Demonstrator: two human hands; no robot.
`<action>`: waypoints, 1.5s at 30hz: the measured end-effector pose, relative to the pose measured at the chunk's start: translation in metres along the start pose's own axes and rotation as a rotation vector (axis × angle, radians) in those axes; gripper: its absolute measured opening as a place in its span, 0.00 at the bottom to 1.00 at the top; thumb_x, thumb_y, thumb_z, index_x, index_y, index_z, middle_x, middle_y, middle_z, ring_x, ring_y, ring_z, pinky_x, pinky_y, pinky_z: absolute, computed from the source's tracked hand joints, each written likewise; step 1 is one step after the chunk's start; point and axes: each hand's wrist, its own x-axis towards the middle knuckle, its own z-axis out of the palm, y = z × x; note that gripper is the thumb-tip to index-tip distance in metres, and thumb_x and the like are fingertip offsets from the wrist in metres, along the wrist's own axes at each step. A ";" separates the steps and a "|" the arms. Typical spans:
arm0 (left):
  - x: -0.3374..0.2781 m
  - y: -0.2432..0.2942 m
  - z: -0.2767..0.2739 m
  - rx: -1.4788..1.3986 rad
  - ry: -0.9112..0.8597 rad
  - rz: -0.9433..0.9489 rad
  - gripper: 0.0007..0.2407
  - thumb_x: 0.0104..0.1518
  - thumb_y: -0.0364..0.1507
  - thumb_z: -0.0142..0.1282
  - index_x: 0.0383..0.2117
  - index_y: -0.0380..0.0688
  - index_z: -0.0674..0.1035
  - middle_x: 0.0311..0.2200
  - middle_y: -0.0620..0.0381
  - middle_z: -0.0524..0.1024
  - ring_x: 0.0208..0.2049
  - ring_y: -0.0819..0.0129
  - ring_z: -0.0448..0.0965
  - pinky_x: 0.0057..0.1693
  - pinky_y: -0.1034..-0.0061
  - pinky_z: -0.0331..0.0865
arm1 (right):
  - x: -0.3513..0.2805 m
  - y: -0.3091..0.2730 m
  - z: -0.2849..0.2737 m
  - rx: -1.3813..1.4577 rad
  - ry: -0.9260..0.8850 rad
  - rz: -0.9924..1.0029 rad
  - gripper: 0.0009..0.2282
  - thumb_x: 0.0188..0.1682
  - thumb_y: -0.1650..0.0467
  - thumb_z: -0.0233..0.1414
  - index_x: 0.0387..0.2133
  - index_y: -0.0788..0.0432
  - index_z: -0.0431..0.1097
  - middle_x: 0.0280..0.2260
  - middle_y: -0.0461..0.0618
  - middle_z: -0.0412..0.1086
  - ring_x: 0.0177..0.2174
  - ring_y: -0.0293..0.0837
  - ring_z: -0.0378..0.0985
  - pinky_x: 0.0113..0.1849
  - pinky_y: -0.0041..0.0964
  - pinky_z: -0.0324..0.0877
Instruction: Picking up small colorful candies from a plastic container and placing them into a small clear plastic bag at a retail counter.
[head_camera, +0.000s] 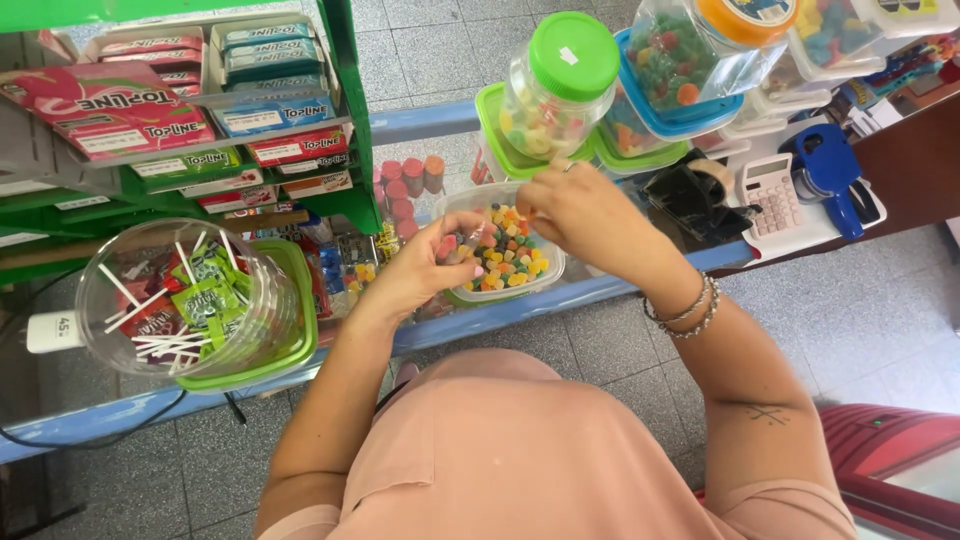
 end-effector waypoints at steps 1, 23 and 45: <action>0.001 -0.004 0.000 0.000 0.005 0.002 0.21 0.48 0.14 0.60 0.52 0.39 0.76 0.39 0.58 0.70 0.34 0.83 0.73 0.45 0.86 0.73 | 0.000 -0.007 -0.015 0.000 0.000 -0.005 0.08 0.41 0.72 0.63 0.32 0.52 0.73 0.28 0.47 0.74 0.36 0.50 0.76 0.38 0.43 0.67; 0.021 0.004 0.041 0.156 0.023 0.044 0.16 0.56 0.25 0.62 0.51 0.40 0.79 0.41 0.46 0.78 0.42 0.61 0.81 0.44 0.74 0.79 | -0.031 -0.014 -0.022 0.765 0.492 0.112 0.17 0.46 0.77 0.62 0.50 0.55 0.74 0.30 0.45 0.77 0.35 0.45 0.80 0.45 0.42 0.73; 0.039 0.003 0.071 0.204 0.274 0.084 0.13 0.51 0.24 0.69 0.43 0.42 0.84 0.27 0.53 0.79 0.23 0.77 0.78 0.30 0.84 0.78 | -0.061 -0.005 0.067 1.600 0.555 0.362 0.21 0.40 0.82 0.64 0.50 0.71 0.71 0.35 0.60 0.75 0.34 0.44 0.80 0.38 0.39 0.82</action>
